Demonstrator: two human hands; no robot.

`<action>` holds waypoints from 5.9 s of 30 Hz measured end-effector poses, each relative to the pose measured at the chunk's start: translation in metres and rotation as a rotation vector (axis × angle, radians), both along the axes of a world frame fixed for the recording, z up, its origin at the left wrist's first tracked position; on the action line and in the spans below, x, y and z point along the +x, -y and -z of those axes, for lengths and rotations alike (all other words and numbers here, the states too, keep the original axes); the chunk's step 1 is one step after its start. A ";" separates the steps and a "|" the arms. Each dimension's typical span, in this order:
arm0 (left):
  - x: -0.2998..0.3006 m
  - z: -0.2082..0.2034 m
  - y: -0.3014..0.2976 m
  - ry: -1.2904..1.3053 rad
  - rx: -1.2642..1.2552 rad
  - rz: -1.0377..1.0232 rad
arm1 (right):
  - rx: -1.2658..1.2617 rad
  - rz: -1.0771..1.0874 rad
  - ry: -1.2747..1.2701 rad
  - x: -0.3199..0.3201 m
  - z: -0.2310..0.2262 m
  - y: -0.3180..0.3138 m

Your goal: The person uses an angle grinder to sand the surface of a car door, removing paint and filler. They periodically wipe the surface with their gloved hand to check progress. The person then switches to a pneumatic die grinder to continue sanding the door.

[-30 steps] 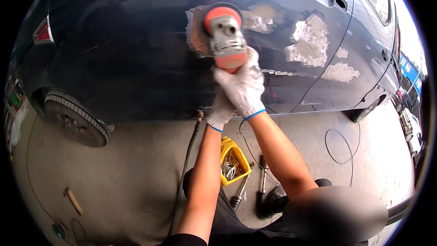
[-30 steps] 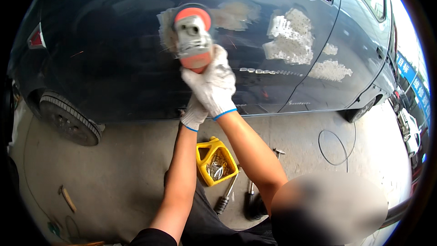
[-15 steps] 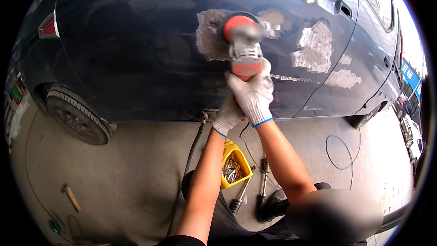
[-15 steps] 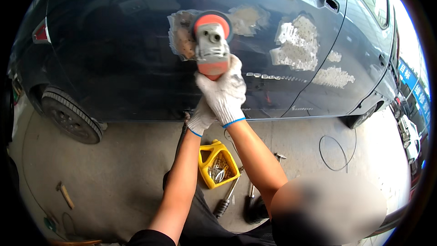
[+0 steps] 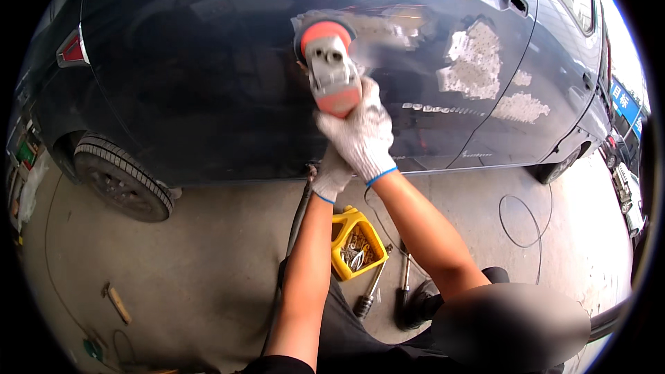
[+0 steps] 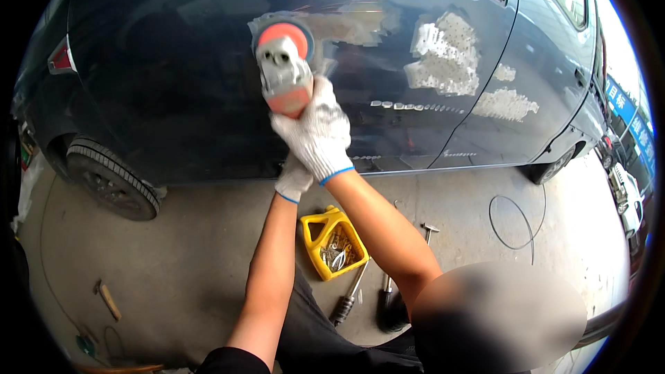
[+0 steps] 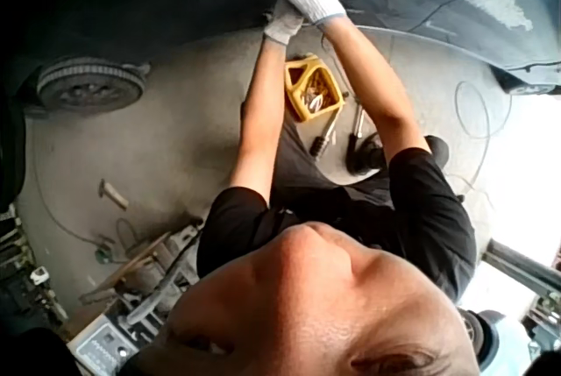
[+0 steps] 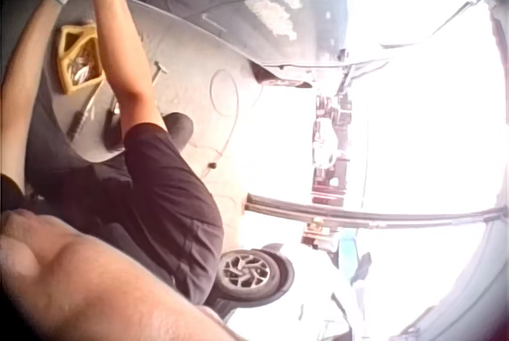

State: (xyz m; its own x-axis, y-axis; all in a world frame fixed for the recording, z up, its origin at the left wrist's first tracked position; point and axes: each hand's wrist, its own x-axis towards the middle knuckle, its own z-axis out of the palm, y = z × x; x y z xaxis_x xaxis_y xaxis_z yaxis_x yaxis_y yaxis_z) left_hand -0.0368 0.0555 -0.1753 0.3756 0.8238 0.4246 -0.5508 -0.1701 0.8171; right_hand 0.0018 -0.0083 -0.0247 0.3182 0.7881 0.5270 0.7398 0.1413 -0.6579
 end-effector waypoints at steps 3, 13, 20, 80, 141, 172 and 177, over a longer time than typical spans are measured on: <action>0.004 0.010 0.004 -0.152 0.143 -0.131 | 0.082 0.001 -0.020 0.009 0.028 -0.002; 0.026 0.026 0.028 -0.103 0.096 -0.078 | -0.062 0.001 0.058 0.031 0.051 0.008; 0.057 0.072 -0.010 0.265 -0.166 0.163 | -0.013 -0.039 0.138 0.035 0.042 0.006; 0.076 0.058 0.013 -0.233 0.130 0.127 | -0.050 0.097 0.013 0.081 0.081 0.009; 0.068 0.005 -0.018 0.065 0.053 0.175 | 0.038 0.070 0.051 0.061 0.013 -0.003; 0.092 -0.002 0.025 -0.461 -0.006 0.046 | 0.054 0.320 -0.173 0.105 0.026 0.033; 0.077 -0.006 0.006 -0.132 -0.064 0.106 | 0.047 0.168 -0.036 0.075 0.005 0.027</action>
